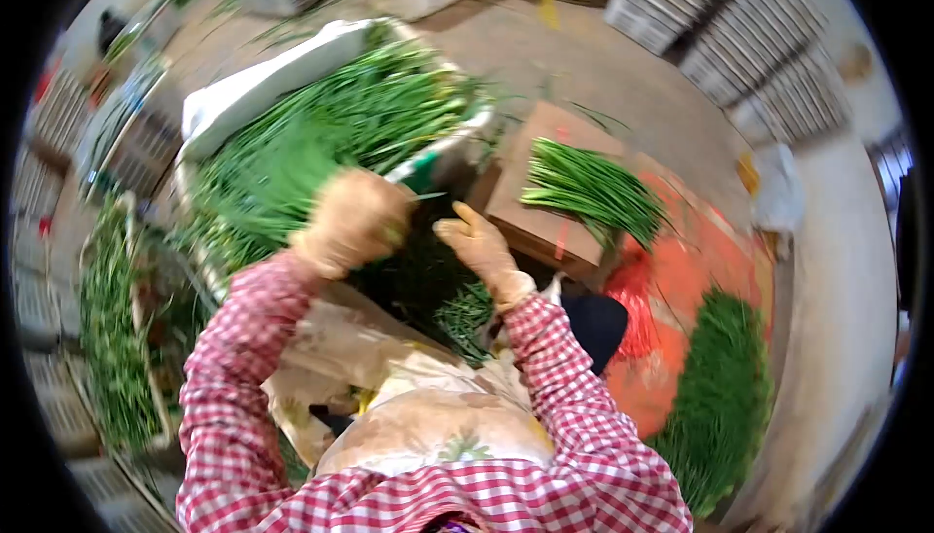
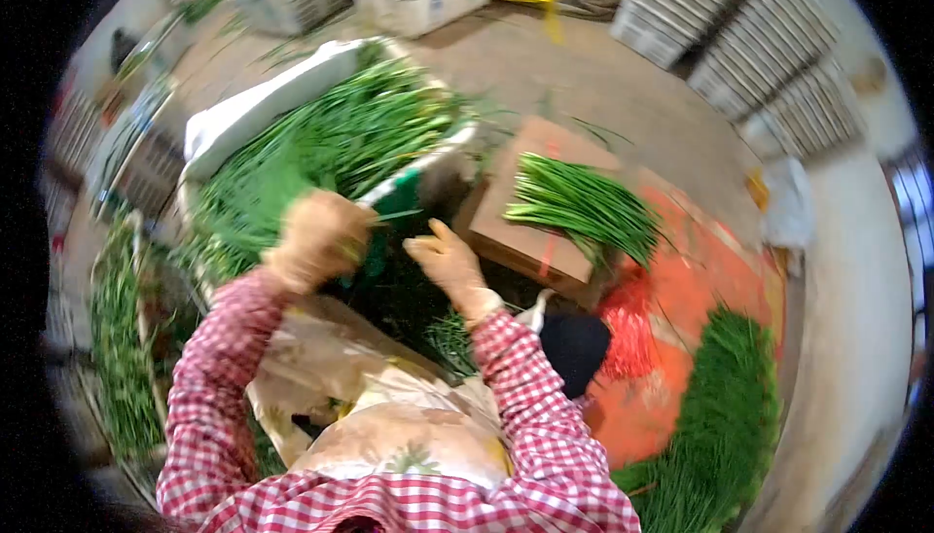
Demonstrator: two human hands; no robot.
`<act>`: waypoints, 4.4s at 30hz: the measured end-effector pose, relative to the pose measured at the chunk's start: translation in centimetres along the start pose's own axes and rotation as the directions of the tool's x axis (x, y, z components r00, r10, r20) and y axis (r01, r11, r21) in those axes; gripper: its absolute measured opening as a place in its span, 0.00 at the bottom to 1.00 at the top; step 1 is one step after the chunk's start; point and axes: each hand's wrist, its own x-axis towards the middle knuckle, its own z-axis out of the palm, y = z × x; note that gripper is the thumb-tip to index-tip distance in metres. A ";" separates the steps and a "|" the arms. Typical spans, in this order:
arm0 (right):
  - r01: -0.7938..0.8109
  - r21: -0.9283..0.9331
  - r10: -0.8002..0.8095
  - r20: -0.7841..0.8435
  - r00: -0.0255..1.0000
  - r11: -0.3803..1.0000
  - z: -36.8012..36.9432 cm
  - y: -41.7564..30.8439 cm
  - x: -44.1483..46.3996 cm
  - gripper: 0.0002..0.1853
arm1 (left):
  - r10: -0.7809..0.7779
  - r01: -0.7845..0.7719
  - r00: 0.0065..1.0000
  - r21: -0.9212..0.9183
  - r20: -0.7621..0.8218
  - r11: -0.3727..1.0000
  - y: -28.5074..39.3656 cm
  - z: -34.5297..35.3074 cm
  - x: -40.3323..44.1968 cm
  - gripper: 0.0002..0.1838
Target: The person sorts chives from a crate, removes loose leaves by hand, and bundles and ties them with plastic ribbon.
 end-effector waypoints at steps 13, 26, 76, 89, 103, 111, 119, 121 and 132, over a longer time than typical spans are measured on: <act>0.594 -0.752 -0.889 0.024 0.457 0.286 -1.1 -21.0 -3.5 0.66 | -0.326 -0.410 0.719 -0.754 -0.613 0.513 8.8 -11.4 13.6 0.11; 0.096 -0.982 -0.685 -0.043 0.727 0.163 -25.7 -18.1 -7.1 0.35 | -0.327 -0.204 0.886 -0.910 -0.329 0.361 8.2 5.4 25.2 0.30; -0.133 -0.961 -0.283 -0.201 0.938 0.243 -27.7 6.5 9.1 0.67 | -0.287 0.382 0.875 -0.191 0.391 0.904 2.3 31.9 24.6 0.35; -0.260 -0.935 -0.176 -0.306 0.936 0.243 -26.6 5.3 8.3 0.65 | -0.427 0.433 0.900 -0.067 0.086 0.899 -11.2 12.6 13.4 0.35; -0.209 -0.949 -0.188 -0.256 0.948 0.236 -26.7 5.3 8.2 0.66 | -0.709 0.691 0.609 0.200 0.355 0.694 -11.1 12.4 8.1 0.48; -0.265 -0.944 -0.134 -0.293 0.947 0.195 -26.0 4.2 8.3 0.66 | -0.695 0.751 0.481 0.159 0.534 0.641 -16.7 12.7 9.7 0.42; -0.369 -0.929 0.036 -0.368 0.929 0.012 -23.9 0.8 8.6 0.72 | -0.706 0.823 0.505 -0.030 0.497 0.567 -14.7 12.3 8.5 0.29; -0.380 -0.925 0.077 -0.377 0.923 0.026 -23.5 0.7 8.6 0.71 | -0.618 0.840 0.540 -0.312 0.572 0.445 -17.3 11.4 7.6 0.33; 0.137 -0.032 -0.135 0.046 0.990 0.990 -10.2 -9.6 12.9 0.41 | -0.653 0.436 0.571 -0.858 0.498 -0.273 -24.6 9.2 1.6 0.26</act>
